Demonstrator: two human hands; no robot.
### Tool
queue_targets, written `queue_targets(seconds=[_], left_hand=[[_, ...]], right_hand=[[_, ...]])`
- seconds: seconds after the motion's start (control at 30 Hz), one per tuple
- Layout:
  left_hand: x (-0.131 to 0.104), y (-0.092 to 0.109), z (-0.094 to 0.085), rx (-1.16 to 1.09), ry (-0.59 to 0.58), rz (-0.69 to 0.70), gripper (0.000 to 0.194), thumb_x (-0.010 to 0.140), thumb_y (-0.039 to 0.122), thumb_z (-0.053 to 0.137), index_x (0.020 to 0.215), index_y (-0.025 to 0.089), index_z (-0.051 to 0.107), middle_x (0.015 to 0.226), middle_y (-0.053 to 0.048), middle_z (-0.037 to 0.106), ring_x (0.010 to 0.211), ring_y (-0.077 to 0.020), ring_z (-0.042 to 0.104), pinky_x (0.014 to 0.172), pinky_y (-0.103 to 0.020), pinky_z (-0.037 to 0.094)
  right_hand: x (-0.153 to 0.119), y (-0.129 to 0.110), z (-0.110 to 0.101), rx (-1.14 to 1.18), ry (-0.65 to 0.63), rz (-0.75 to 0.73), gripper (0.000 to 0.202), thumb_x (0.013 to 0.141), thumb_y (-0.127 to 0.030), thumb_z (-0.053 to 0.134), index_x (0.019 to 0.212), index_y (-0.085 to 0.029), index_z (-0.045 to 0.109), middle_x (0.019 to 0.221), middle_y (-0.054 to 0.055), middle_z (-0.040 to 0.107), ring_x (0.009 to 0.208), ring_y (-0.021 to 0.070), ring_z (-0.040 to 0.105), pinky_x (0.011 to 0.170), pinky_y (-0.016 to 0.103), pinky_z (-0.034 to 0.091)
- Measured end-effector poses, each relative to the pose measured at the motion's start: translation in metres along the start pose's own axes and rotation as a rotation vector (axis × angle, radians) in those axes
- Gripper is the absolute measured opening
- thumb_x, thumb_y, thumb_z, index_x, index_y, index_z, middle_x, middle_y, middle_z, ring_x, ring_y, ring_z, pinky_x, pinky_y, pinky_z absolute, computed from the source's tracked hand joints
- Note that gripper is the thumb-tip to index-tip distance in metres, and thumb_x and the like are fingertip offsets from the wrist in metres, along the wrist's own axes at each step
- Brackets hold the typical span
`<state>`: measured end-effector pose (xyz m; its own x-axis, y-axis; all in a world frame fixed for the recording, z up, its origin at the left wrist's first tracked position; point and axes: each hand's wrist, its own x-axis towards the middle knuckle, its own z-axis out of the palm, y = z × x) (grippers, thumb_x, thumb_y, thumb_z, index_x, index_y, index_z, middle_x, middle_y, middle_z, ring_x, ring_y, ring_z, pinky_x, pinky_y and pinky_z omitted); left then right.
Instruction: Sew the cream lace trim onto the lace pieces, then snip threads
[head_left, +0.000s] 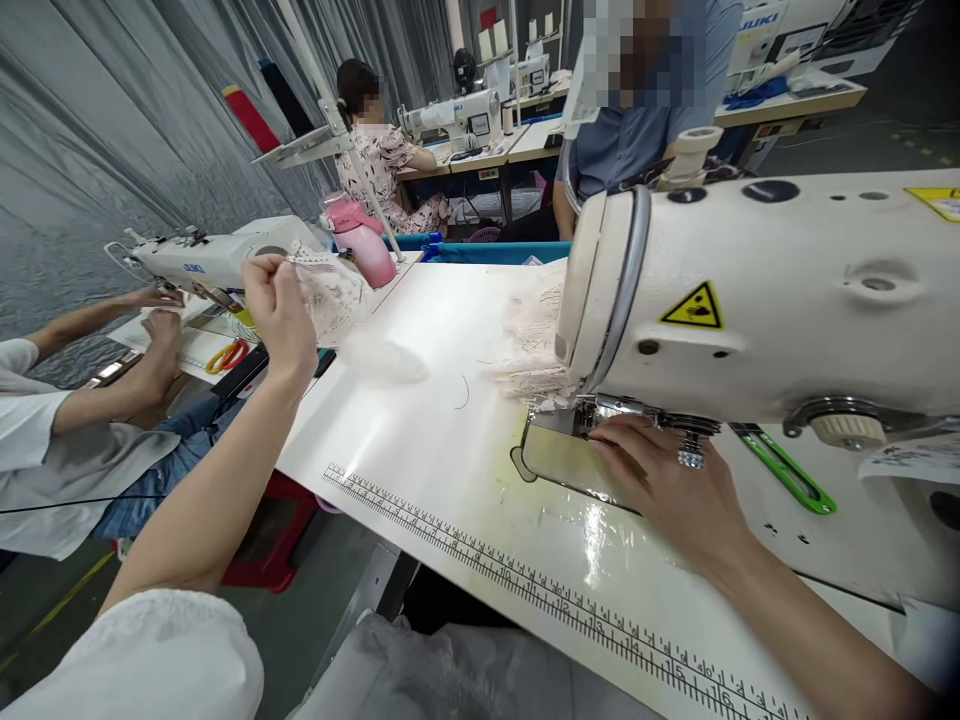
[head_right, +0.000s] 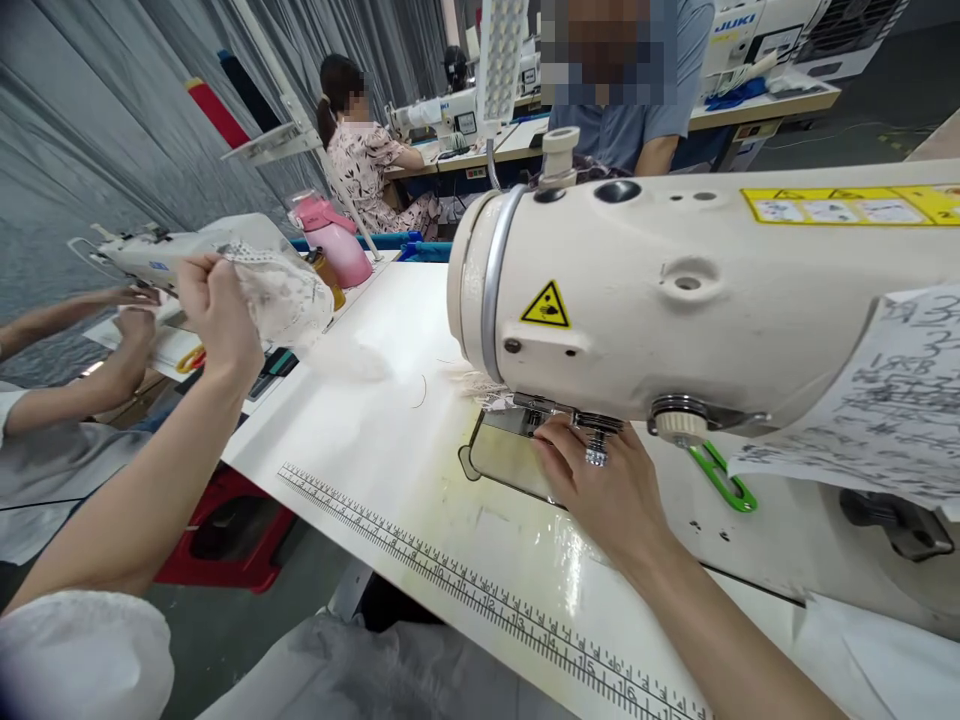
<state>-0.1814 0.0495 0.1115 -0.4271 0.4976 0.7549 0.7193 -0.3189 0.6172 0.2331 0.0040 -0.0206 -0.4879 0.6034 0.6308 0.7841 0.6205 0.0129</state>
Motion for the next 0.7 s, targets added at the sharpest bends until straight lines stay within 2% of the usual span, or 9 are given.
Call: queue_targets(seconds=[0.1,0.23,0.3,0.37,0.43,0.53,0.63,0.7], left_hand=[[0.003,0.009,0.004,-0.027,0.085,0.096,0.013,0.098,0.007,0.036,0.089,0.016,0.037,0.085,0.001,0.033,0.079,-0.008,0.035,0.083,-0.022,0.035],[0.011,0.026,0.004,-0.06,0.141,0.223,0.013,0.101,0.015,0.043,0.087,0.015,0.044,0.085,0.002,0.037,0.078,-0.0056,0.039,0.082,-0.023,0.035],[0.008,0.038,0.001,-0.072,0.087,0.29,0.017,0.101,0.027,0.048,0.089,0.015,0.045,0.083,0.004,0.037,0.073,-0.004,0.038,0.073,-0.022,0.034],[-0.004,0.054,-0.003,-0.09,-0.09,0.307,0.025,0.097,0.04,0.053,0.093,0.016,0.049,0.077,0.006,0.037,0.062,-0.0031,0.035,0.059,-0.022,0.029],[-0.025,0.074,-0.005,-0.11,-0.236,0.279,0.029,0.093,0.045,0.058,0.094,0.017,0.053,0.068,0.007,0.038,0.051,-0.003,0.031,0.048,-0.024,0.022],[-0.062,0.108,-0.005,-0.242,-0.653,0.061,0.02,0.095,0.038,0.058,0.094,0.019,0.055,0.057,0.008,0.036,0.042,-0.0043,0.027,0.038,-0.024,0.017],[-0.093,0.132,0.009,-0.392,-0.957,-0.153,0.016,0.097,0.037,0.052,0.097,0.022,0.054,0.058,0.006,0.039,0.042,-0.0059,0.032,0.037,-0.021,0.021],[-0.111,0.134,0.03,-0.411,-1.112,-0.192,0.017,0.098,0.038,0.047,0.097,0.022,0.053,0.056,0.007,0.038,0.042,-0.0066,0.032,0.037,-0.02,0.023]], right_hand=[[-0.002,0.001,0.002,0.038,-0.01,0.008,0.015,0.093,-0.028,0.054,0.094,-0.019,0.066,0.082,0.002,0.07,0.065,0.0129,0.059,0.071,0.031,0.036],[-0.002,0.0,0.005,0.068,-0.002,0.028,0.018,0.093,-0.031,0.054,0.096,-0.019,0.066,0.08,0.003,0.069,0.065,0.0139,0.06,0.071,0.031,0.037],[-0.003,0.0,0.006,0.057,-0.01,0.034,0.019,0.093,-0.033,0.053,0.097,-0.019,0.066,0.08,0.003,0.069,0.062,0.0138,0.059,0.069,0.031,0.037],[-0.004,0.001,0.007,0.037,-0.019,0.036,0.02,0.094,-0.033,0.052,0.098,-0.02,0.066,0.081,0.003,0.07,0.061,0.0137,0.059,0.068,0.031,0.036],[-0.006,0.001,0.008,0.032,-0.029,0.03,0.021,0.094,-0.033,0.051,0.099,-0.02,0.066,0.081,0.003,0.07,0.06,0.0139,0.058,0.067,0.031,0.037],[-0.006,0.001,0.008,0.055,-0.038,0.059,0.023,0.096,-0.032,0.047,0.101,-0.02,0.067,0.08,0.002,0.07,0.06,0.0146,0.058,0.068,0.032,0.039],[-0.005,0.0,0.006,0.09,-0.043,0.169,0.025,0.095,-0.032,0.046,0.103,-0.021,0.068,0.074,0.001,0.07,0.057,0.0151,0.055,0.069,0.032,0.04],[-0.003,0.0,0.004,0.129,-0.085,0.23,0.027,0.094,-0.03,0.044,0.103,-0.022,0.068,0.073,0.003,0.069,0.062,0.0173,0.057,0.069,0.032,0.041]])
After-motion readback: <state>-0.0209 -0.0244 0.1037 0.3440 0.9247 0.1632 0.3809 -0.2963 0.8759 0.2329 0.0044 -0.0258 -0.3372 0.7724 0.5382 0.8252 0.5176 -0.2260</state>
